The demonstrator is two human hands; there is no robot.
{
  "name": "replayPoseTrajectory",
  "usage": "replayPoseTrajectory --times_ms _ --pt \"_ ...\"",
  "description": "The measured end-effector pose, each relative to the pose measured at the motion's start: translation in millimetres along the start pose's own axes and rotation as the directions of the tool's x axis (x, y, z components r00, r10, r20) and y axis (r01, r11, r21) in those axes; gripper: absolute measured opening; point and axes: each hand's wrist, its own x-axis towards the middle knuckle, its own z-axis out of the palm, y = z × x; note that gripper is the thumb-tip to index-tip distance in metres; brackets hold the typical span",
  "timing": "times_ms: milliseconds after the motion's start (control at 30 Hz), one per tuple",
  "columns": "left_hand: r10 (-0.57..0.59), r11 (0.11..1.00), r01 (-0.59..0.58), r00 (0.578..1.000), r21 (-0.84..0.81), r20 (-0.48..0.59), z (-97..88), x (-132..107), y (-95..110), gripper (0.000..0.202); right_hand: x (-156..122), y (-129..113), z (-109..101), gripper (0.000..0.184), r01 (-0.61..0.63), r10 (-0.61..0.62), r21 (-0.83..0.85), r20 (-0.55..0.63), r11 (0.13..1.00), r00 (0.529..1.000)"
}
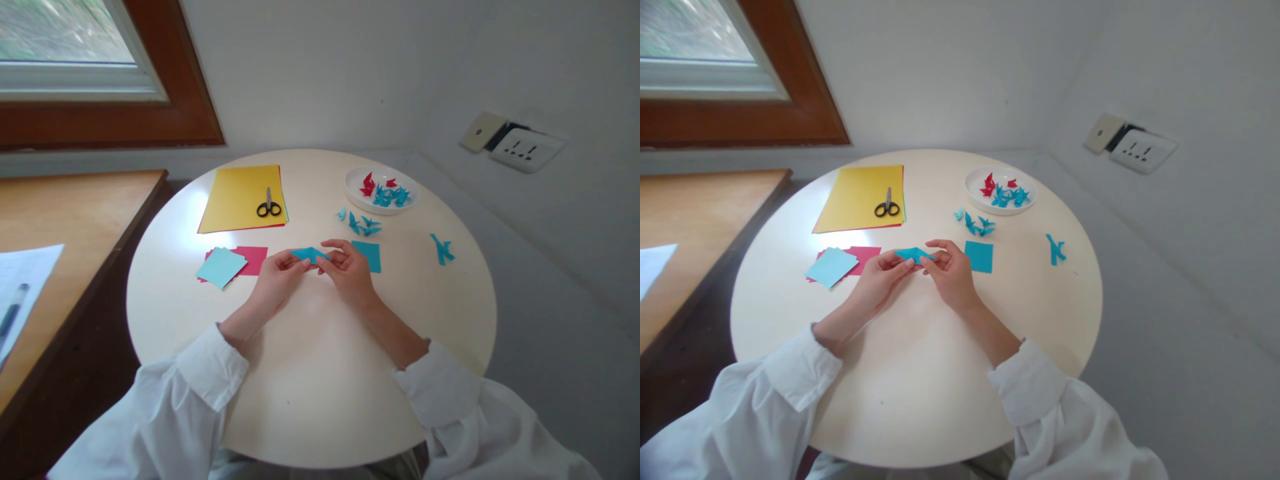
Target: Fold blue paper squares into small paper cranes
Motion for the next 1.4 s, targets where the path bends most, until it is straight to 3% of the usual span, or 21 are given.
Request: replayPoseTrajectory --times_ms 167,300,533,700,867,967,1200,1400 --pt "-0.047 0.983 0.058 0.997 -0.176 0.065 -1.1 -0.7 0.0 0.012 0.1 1.2 0.7 0.037 -0.027 0.027 -0.004 -0.016 1.000 1.000" --pt "-0.037 0.977 0.047 0.998 -0.207 0.054 -0.2 -0.9 1.9 0.011 -1.4 1.1 3.7 0.037 -0.064 0.064 0.011 0.023 0.998 0.998" --pt "0.050 0.998 -0.050 0.999 -0.027 0.007 1.8 -2.4 5.6 0.014 -5.4 1.1 3.3 0.031 -0.054 0.072 -0.138 0.127 0.989 0.989" --pt "0.110 0.977 -0.122 0.991 0.177 0.077 -0.7 -1.3 7.1 0.012 0.4 3.2 -2.1 0.024 0.053 -0.038 -0.162 0.093 0.985 0.995" --pt "0.086 0.919 -0.144 0.982 0.367 0.171 -4.0 -3.0 4.5 0.036 4.8 4.3 -4.0 0.021 0.006 0.003 -0.101 0.081 0.995 0.997" --pt "0.068 0.929 -0.138 0.976 0.344 0.206 -4.0 -4.9 2.7 0.050 4.5 3.9 -4.6 0.021 -0.036 0.044 -0.075 0.106 0.997 0.993" --pt "0.024 0.974 -0.039 0.997 0.225 0.070 -2.4 -4.8 6.0 0.047 5.7 5.3 -6.6 0.010 -0.006 0.006 -0.082 0.004 0.997 1.000" --pt "0.041 0.980 -0.046 0.999 0.194 0.029 -0.4 -3.8 9.5 0.044 4.1 6.4 -5.8 0.015 0.032 -0.037 -0.099 -0.049 0.995 0.998"
